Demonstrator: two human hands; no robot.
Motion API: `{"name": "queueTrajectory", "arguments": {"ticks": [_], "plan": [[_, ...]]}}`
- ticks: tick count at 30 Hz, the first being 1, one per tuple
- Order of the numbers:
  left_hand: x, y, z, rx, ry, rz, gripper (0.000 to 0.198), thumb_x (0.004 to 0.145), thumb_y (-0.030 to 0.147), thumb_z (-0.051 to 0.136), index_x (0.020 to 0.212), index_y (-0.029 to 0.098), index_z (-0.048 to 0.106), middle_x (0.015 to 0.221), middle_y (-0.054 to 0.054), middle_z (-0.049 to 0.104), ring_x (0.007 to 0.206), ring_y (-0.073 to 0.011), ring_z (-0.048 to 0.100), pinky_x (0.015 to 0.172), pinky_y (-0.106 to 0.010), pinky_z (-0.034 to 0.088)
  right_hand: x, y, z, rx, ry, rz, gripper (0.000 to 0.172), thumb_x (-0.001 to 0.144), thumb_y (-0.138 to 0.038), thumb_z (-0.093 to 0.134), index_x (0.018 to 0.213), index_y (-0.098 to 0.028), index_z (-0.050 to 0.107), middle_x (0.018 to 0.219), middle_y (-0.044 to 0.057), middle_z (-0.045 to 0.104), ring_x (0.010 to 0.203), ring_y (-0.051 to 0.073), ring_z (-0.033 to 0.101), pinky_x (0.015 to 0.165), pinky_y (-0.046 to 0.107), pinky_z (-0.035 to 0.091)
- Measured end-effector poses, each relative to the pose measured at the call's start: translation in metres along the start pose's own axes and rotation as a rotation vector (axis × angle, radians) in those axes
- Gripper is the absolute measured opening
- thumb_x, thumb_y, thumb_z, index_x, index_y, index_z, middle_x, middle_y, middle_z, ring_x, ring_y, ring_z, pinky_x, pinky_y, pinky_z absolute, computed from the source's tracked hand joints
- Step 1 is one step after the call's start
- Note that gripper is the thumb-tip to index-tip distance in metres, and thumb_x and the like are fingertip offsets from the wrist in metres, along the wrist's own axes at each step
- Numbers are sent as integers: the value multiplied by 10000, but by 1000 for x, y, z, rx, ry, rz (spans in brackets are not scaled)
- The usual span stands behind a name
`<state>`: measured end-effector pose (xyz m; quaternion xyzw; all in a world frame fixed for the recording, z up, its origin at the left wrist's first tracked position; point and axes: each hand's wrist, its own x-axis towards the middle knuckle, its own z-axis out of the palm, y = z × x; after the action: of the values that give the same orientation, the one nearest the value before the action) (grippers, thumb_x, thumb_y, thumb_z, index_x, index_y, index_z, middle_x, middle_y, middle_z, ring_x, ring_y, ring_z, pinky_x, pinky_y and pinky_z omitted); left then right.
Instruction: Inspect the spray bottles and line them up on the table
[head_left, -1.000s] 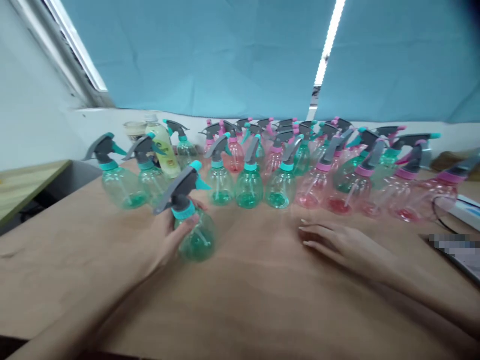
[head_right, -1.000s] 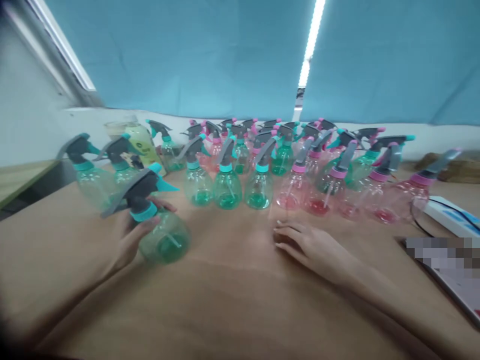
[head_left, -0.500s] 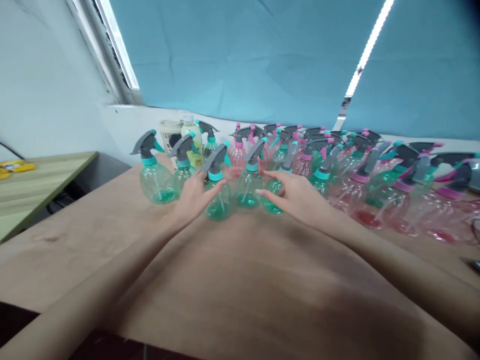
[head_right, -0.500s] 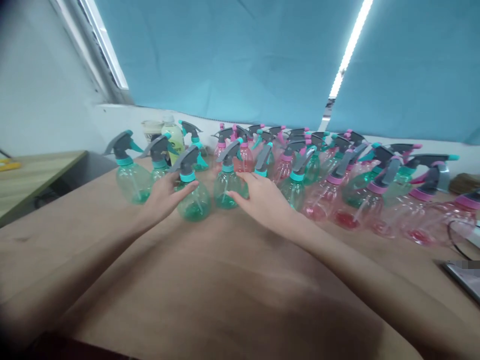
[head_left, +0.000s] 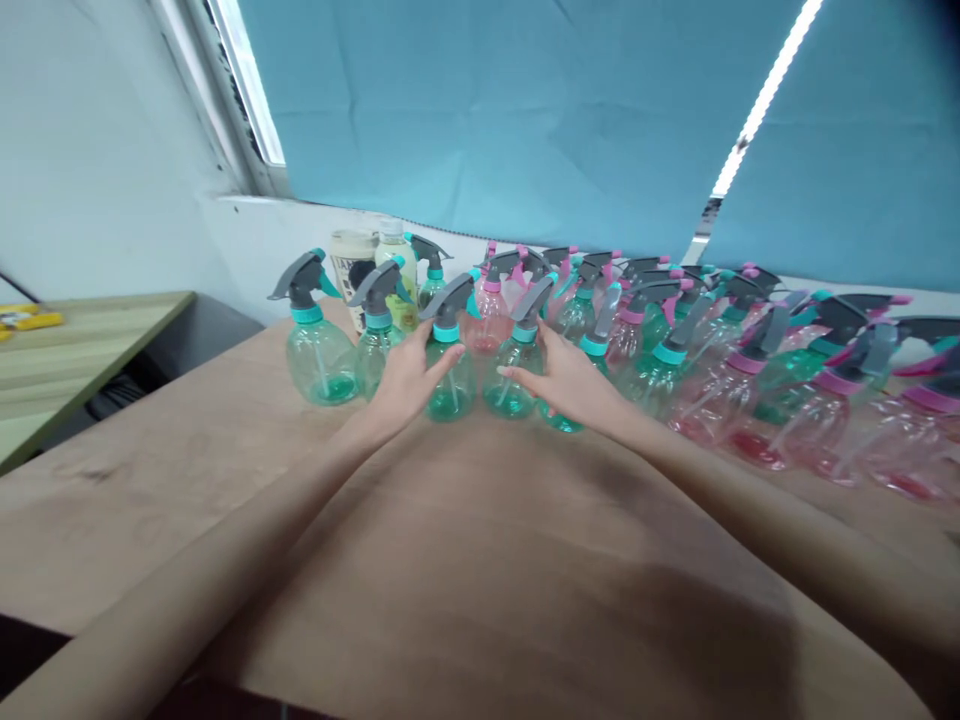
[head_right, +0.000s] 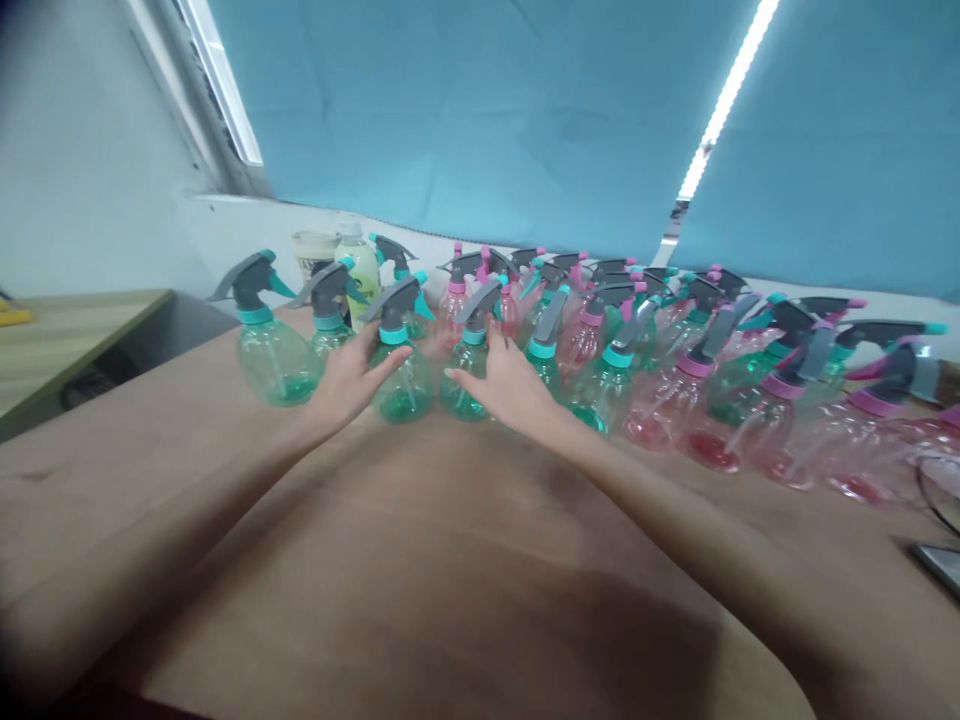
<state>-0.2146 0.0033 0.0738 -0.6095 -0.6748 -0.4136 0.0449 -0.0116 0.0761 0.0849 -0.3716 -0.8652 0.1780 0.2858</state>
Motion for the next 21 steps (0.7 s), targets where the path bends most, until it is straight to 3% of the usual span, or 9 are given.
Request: {"name": "queueTrajectory", "arguments": {"ticks": [4, 10, 13, 17, 21], "plan": [[4, -2, 2, 14, -7, -6, 453, 912, 439, 518, 1242, 130, 548, 1186, -165, 673, 1106, -336, 616, 957, -477, 447, 6, 0, 8, 37, 25, -10, 841, 842, -459, 606, 1520, -145, 219, 1416, 229, 457, 1199, 412, 527, 884, 554, 489], [5, 1, 3, -3, -16, -45, 542, 917, 445, 513, 1343, 114, 457, 1182, -183, 669, 1075, -363, 636, 913, -505, 475, 14, 2, 14, 61, 39, -17, 832, 837, -418, 615, 1509, -120, 224, 1352, 227, 528, 1228, 405, 511, 927, 554, 461], [0, 6, -1, -37, -19, -54, 582, 922, 439, 516, 1397, 125, 396, 1312, -195, 600, 1210, -362, 568, 985, -496, 447, 16, 3, 16, 7, 51, -3, 820, 830, -408, 625, 1484, -88, 248, 1398, 240, 483, 1282, 402, 462, 968, 543, 434], [-24, 10, -8, -64, -24, -72, 682, 932, 402, 501, 1502, 163, 212, 1515, -197, 391, 1394, -327, 380, 1085, -504, 369, 14, 2, 16, -24, 40, 11, 804, 840, -395, 619, 1451, -14, 263, 1272, 270, 569, 1177, 397, 552, 905, 509, 474], [-62, 7, -14, -127, -28, -55, 688, 924, 391, 503, 1516, 247, 185, 1528, -127, 395, 1404, -295, 369, 1115, -511, 348, 11, 1, 15, -27, 28, 3, 758, 844, -385, 622, 1421, -7, 308, 1191, 262, 609, 1072, 385, 613, 842, 486, 497]]}}
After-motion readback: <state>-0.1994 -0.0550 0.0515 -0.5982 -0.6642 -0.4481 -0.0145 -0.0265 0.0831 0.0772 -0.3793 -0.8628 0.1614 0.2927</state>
